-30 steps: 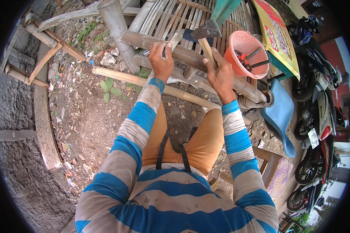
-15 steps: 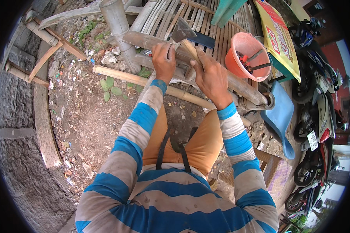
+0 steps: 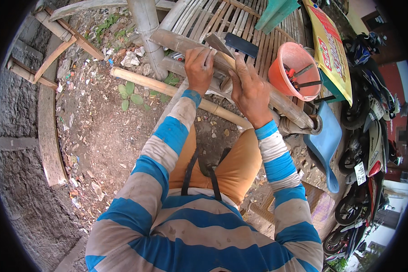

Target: The person uses a hammer to split a piece of wood on a bamboo workbench. They then move to a bamboo scaffolding structure, where they use pliers to cut a wire and a hammer to secure wooden planks to the bamboo poles.

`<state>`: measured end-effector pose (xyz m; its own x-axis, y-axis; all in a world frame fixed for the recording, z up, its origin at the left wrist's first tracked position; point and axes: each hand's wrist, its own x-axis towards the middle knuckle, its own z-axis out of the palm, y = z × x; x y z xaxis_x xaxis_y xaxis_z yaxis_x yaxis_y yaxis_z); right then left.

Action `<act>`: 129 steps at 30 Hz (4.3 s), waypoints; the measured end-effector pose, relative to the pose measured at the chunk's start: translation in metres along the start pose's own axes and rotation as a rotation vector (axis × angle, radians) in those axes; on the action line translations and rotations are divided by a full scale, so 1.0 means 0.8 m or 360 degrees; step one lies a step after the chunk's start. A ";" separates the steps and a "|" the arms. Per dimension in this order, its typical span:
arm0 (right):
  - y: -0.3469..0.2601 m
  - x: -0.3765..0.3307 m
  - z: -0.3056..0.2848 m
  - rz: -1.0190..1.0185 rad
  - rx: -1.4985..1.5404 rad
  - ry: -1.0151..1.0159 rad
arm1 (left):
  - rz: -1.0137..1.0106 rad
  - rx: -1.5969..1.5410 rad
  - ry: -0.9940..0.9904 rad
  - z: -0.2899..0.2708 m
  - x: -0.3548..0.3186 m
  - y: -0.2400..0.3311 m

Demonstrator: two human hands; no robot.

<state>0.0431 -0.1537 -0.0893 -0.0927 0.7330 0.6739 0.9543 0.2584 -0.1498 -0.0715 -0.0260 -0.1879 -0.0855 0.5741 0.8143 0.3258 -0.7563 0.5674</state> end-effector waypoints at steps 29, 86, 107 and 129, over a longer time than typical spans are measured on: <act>0.003 0.000 -0.006 0.0400 0.0102 -0.0068 | -0.0061 0.0029 -0.0001 -0.004 -0.003 -0.001; 0.082 -0.270 -0.252 0.1613 -0.0149 0.0866 | -0.0693 0.0132 -0.2059 -0.136 -0.056 0.217; 0.111 -0.277 -0.317 0.1549 -0.0391 0.0499 | -0.0369 0.0383 -0.2133 -0.022 -0.068 0.244; 0.123 -0.262 -0.331 0.1256 -0.0755 0.0474 | -0.0557 0.0459 -0.2383 -0.016 -0.037 0.263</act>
<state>0.2314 -0.4488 -0.0537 0.6374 0.3805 0.6701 0.7327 -0.5684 -0.3743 -0.0127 -0.2066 -0.0911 0.7292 0.6121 -0.3061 0.6683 -0.5407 0.5109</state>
